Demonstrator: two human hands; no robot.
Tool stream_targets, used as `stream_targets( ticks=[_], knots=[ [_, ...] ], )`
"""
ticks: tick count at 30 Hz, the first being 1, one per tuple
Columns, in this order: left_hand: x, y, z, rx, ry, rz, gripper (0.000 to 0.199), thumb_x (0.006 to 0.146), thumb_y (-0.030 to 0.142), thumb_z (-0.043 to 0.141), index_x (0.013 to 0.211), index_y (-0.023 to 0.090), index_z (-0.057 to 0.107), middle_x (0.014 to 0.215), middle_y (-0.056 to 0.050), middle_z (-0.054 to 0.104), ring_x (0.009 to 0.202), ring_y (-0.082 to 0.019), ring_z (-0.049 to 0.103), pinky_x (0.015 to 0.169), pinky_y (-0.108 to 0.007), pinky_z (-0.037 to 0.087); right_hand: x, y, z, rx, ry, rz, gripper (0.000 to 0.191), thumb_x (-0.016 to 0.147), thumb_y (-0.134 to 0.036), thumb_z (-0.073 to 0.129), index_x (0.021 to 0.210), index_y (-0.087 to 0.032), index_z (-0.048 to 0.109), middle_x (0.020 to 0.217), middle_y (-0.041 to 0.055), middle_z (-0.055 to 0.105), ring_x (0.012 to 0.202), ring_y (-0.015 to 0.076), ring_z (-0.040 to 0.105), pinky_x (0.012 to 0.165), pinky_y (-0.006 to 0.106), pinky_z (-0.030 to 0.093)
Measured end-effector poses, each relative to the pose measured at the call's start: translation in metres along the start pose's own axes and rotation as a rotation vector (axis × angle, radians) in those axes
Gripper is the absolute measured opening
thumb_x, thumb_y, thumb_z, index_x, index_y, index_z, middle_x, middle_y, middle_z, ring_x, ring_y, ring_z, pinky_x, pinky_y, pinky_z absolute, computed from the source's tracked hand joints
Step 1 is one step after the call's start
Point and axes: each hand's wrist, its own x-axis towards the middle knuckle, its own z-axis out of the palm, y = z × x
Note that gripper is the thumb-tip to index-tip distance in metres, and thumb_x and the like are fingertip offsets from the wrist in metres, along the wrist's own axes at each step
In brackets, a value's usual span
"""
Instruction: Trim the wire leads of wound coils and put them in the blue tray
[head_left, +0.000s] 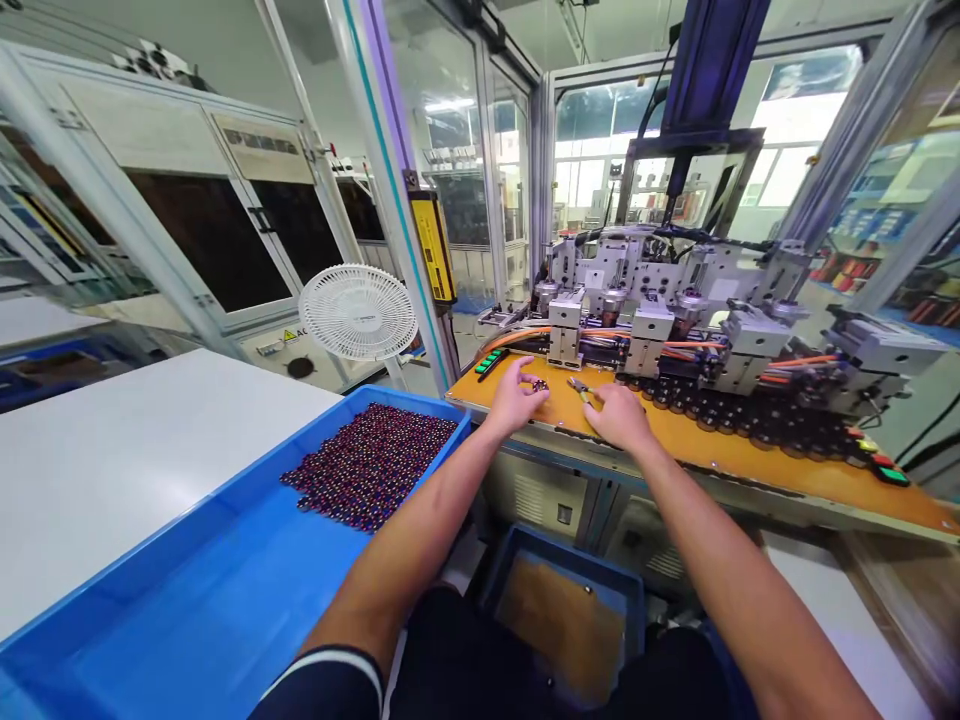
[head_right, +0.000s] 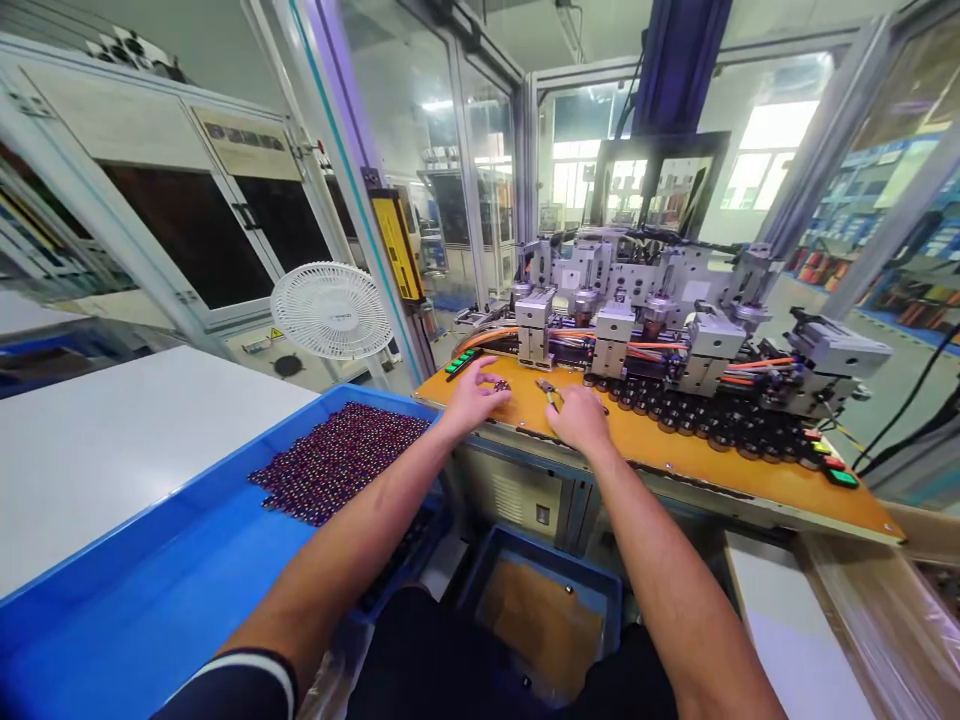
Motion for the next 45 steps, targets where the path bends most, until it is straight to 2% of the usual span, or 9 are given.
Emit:
stream_targets(
  ticks=[6, 10, 13, 15, 21, 31, 34, 39, 45],
  knots=[
    [-0.106, 0.010, -0.023, -0.298, -0.060, -0.027, 0.065, 0.068, 0.011, 0.074, 0.127, 0.016, 0.046, 0.100, -0.007, 0.071, 0.084, -0.013, 0.069, 0.083, -0.030, 0.057, -0.019, -0.015, -0.016, 0.243, 0.258, -0.122, 0.017, 0.096, -0.024, 0.063, 0.108, -0.012, 0.065, 0.115, 0.0123, 0.066, 0.110, 0.0249, 0.062, 0.098, 0.045, 0.052],
    [-0.165, 0.013, -0.030, -0.337, -0.116, 0.141, 0.060, 0.072, 0.014, 0.076, 0.126, 0.021, 0.050, 0.100, -0.004, 0.071, 0.086, -0.012, 0.068, 0.083, -0.026, 0.056, -0.085, -0.047, -0.066, 0.420, 0.383, -0.333, 0.026, 0.100, -0.028, 0.053, 0.122, -0.016, 0.060, 0.119, 0.0122, 0.066, 0.100, 0.0219, 0.066, 0.095, 0.039, 0.056],
    [-0.189, 0.013, -0.030, -0.218, -0.089, 0.340, 0.062, 0.076, 0.009, 0.073, 0.131, 0.027, 0.049, 0.105, -0.003, 0.068, 0.095, -0.011, 0.067, 0.086, -0.023, 0.056, -0.140, -0.064, -0.095, 0.468, 0.291, -0.659, 0.032, 0.099, -0.014, 0.056, 0.130, -0.014, 0.055, 0.128, 0.0130, 0.062, 0.112, 0.0213, 0.063, 0.099, 0.035, 0.053],
    [-0.196, 0.014, -0.029, -0.170, -0.065, 0.436, 0.068, 0.076, 0.006, 0.071, 0.134, 0.031, 0.047, 0.106, -0.001, 0.064, 0.094, -0.010, 0.066, 0.086, -0.021, 0.056, -0.165, -0.069, -0.099, 0.354, 0.265, -0.728, 0.032, 0.097, -0.005, 0.052, 0.129, -0.008, 0.055, 0.125, 0.0164, 0.063, 0.112, 0.0243, 0.062, 0.097, 0.037, 0.054],
    [-0.204, 0.018, -0.024, -0.217, -0.051, 0.429, 0.073, 0.076, 0.004, 0.072, 0.136, 0.037, 0.045, 0.103, 0.002, 0.064, 0.086, -0.006, 0.065, 0.082, -0.017, 0.055, -0.192, -0.070, -0.087, 0.364, 0.132, -0.611, 0.031, 0.100, -0.007, 0.038, 0.093, -0.014, 0.068, 0.076, 0.0056, 0.070, 0.062, 0.0192, 0.064, 0.058, 0.031, 0.052],
    [-0.209, 0.015, -0.034, -0.334, 0.000, 0.338, 0.067, 0.078, 0.022, 0.077, 0.134, 0.035, 0.043, 0.101, -0.002, 0.073, 0.090, -0.014, 0.071, 0.080, -0.025, 0.060, -0.201, -0.089, -0.099, 0.711, -0.234, -0.552, 0.026, 0.091, -0.009, 0.057, 0.071, -0.020, 0.068, 0.060, -0.0004, 0.065, 0.056, 0.0169, 0.062, 0.056, 0.026, 0.045],
    [-0.213, 0.015, -0.034, -0.318, -0.047, 0.397, 0.064, 0.082, 0.015, 0.072, 0.135, 0.036, 0.043, 0.108, -0.004, 0.073, 0.099, -0.015, 0.071, 0.087, -0.028, 0.060, -0.195, -0.083, -0.095, 0.951, -0.265, -0.343, 0.005, 0.084, -0.020, 0.073, 0.080, -0.022, 0.071, 0.076, 0.0009, 0.069, 0.072, 0.0197, 0.064, 0.067, 0.027, 0.048],
    [-0.224, 0.018, -0.026, -0.311, -0.161, 0.499, 0.074, 0.083, 0.004, 0.063, 0.143, 0.038, 0.036, 0.117, -0.004, 0.069, 0.103, -0.013, 0.068, 0.092, -0.027, 0.057, -0.185, -0.086, -0.088, 1.430, -0.291, 0.056, 0.034, 0.078, -0.049, 0.081, 0.083, -0.021, 0.062, 0.081, -0.0007, 0.058, 0.079, 0.0170, 0.054, 0.073, 0.024, 0.045],
    [-0.228, 0.022, -0.021, -0.454, -0.155, 0.434, 0.071, 0.081, 0.007, 0.069, 0.139, 0.037, 0.041, 0.107, -0.002, 0.065, 0.091, -0.009, 0.066, 0.084, -0.021, 0.056, -0.213, -0.103, -0.065, 1.708, -0.227, 0.215, 0.033, 0.092, -0.044, 0.068, 0.075, -0.020, 0.055, 0.077, -0.0011, 0.049, 0.075, 0.0138, 0.044, 0.070, 0.020, 0.041]
  ],
)
